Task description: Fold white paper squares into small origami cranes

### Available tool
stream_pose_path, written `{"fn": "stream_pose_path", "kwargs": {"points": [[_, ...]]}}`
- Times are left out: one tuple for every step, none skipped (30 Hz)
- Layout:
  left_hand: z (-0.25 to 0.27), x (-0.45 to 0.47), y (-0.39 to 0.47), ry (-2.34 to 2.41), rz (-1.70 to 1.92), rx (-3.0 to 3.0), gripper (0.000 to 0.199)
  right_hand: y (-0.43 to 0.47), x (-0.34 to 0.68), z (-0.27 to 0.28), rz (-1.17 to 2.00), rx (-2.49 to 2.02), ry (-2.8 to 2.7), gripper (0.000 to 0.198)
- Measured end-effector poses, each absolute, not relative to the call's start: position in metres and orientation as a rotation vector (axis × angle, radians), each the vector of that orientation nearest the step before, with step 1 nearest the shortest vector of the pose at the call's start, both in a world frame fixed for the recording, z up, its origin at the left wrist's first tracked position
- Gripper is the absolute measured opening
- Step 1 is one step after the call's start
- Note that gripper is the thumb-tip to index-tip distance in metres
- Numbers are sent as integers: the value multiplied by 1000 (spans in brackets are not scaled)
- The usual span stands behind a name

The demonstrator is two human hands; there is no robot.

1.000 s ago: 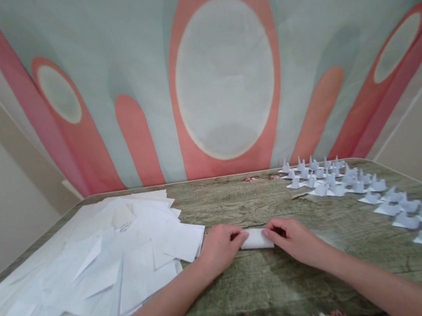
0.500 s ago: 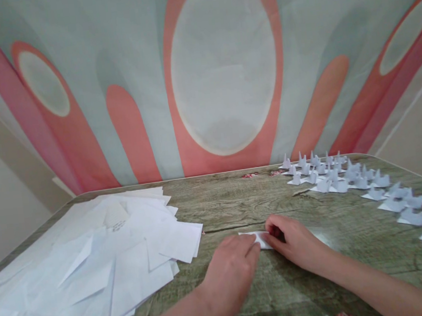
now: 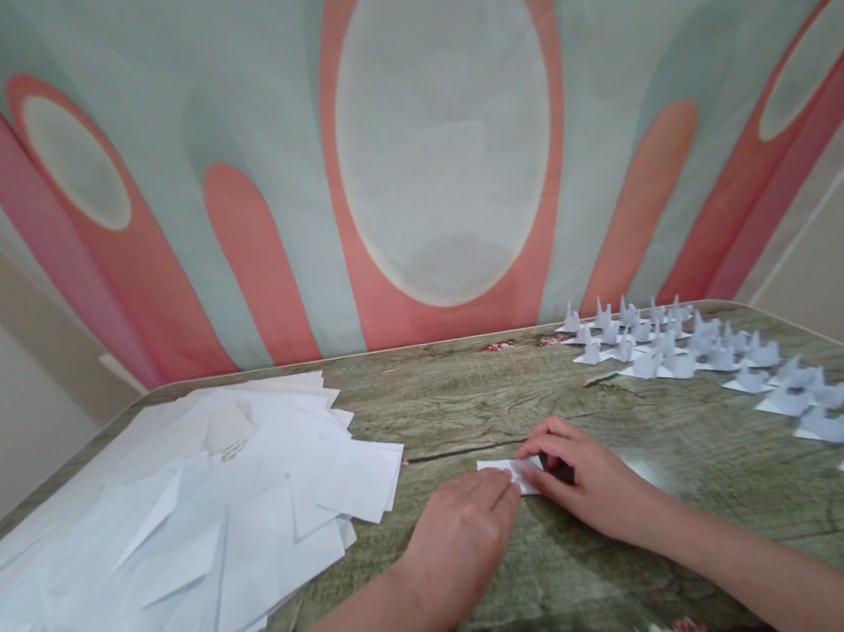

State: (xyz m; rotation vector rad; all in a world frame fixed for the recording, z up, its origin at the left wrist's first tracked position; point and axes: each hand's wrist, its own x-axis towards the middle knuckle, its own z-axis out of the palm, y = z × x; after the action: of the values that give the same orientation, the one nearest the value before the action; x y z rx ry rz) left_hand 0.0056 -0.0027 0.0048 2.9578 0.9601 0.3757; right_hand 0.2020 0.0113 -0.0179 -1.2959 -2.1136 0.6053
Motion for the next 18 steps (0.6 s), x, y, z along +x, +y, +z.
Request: {"fn": "stream_pose_path", "kwargs": {"points": [[5,6,-3,962,363,2955,24,11,203,-17,619,-1287,-2118,12],[5,6,-2,964,352,2953,23,12,204,-17,631,-1283,-2119,13],[5,6,-2,967,346,2951,23,12,204,-17,645,-1282,-2116,14],[5,5,-2,972,348,2950,22,12,205,-17,658,-1284,-2111,15],[5,5,-1,973,354,2951,21,12,205,-18,672,-1289,-2104,16],[5,5,-1,972,365,2956,20,13,205,-18,684,-1294,-2097,17],[4,4,-1,973,381,2961,20,13,206,-19,696,-1299,-2094,18],[4,4,-2,976,398,2967,19,13,206,-19,707,-1305,-2093,20],[5,3,-2,979,412,2973,19,13,205,-19,715,-1312,-2093,21],[5,3,-2,979,422,2980,20,13,205,-18,722,-1319,-2092,21],[5,3,-2,979,426,2984,20,12,205,-18,727,-1327,-2091,21],[5,3,-2,980,428,2986,20,12,205,-17,732,-1333,-2090,21],[5,3,-2,979,423,2986,20,12,204,-16,738,-1338,-2088,20],[5,2,-1,976,416,2984,20,12,204,-16,741,-1343,-2084,20],[4,2,-1,975,409,2980,19,11,204,-16,748,-1345,-2083,19],[4,2,-1,976,401,2974,19,11,204,-16,754,-1347,-2083,19],[5,2,-1,978,391,2969,19,11,204,-16,759,-1348,-2083,20],[5,2,-1,982,381,2964,19,12,204,-16,760,-1350,-2084,20]]}}
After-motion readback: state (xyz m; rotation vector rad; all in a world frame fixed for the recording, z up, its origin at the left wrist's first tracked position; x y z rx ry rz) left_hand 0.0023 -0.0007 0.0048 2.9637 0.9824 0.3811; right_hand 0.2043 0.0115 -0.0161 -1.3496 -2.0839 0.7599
